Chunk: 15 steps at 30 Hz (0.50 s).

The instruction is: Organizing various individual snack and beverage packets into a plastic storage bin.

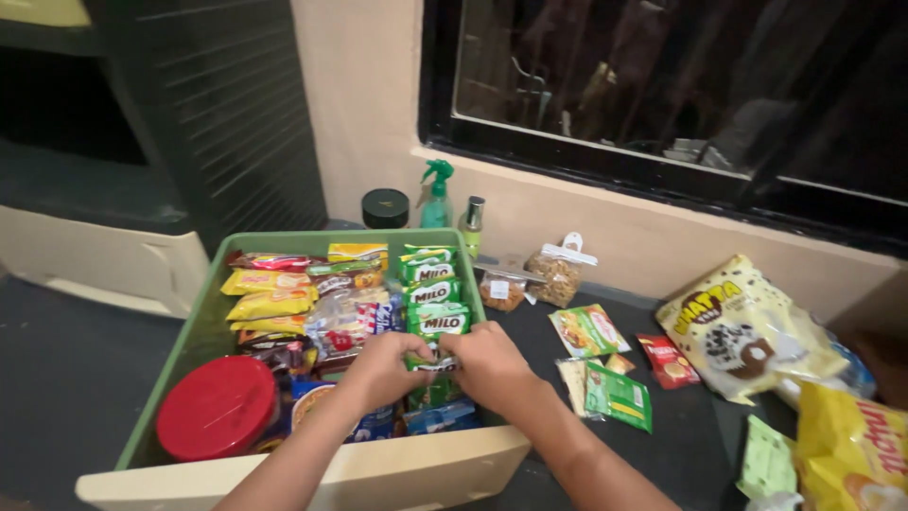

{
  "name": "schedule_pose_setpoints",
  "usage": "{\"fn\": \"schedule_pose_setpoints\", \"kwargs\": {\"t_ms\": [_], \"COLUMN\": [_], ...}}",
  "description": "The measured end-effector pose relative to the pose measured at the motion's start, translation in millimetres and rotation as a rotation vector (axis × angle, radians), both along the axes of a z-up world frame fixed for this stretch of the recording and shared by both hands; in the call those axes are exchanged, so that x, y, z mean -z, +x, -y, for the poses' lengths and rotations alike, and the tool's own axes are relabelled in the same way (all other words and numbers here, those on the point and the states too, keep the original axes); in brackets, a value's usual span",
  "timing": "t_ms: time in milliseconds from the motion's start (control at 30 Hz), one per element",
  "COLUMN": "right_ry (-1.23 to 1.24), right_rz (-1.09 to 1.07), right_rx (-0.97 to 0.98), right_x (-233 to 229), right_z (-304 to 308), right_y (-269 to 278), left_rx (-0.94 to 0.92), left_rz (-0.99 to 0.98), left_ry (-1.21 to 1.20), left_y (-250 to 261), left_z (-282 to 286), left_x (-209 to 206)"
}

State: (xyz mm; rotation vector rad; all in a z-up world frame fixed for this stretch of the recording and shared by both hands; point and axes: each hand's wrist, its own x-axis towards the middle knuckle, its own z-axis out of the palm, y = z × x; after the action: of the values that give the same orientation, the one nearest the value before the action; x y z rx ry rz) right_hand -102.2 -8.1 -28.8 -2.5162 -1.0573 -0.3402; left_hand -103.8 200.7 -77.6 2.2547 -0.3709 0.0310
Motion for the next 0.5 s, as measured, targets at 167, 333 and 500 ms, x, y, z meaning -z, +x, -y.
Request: {"fn": "schedule_pose_setpoints", "kwargs": {"t_ms": [167,333,500], "right_ry": [-0.178,-0.125,-0.061], "right_rz": [0.060,0.170,0.192], "right_rx": [0.017,0.066,0.130], "right_x": [32.7,7.4,2.3], "right_z": [-1.3,-8.3,-5.4], "right_y": [8.7,-13.5,-19.0], "left_rx": [0.020,-0.098,-0.180], "left_rz": [0.087,0.075,0.193], "left_ry": [-0.009,-0.059,-0.012], "left_y": [-8.6,-13.7,-18.0], "left_z": [9.9,13.3,16.7], "left_x": [-0.6,-4.3,-2.2]}}
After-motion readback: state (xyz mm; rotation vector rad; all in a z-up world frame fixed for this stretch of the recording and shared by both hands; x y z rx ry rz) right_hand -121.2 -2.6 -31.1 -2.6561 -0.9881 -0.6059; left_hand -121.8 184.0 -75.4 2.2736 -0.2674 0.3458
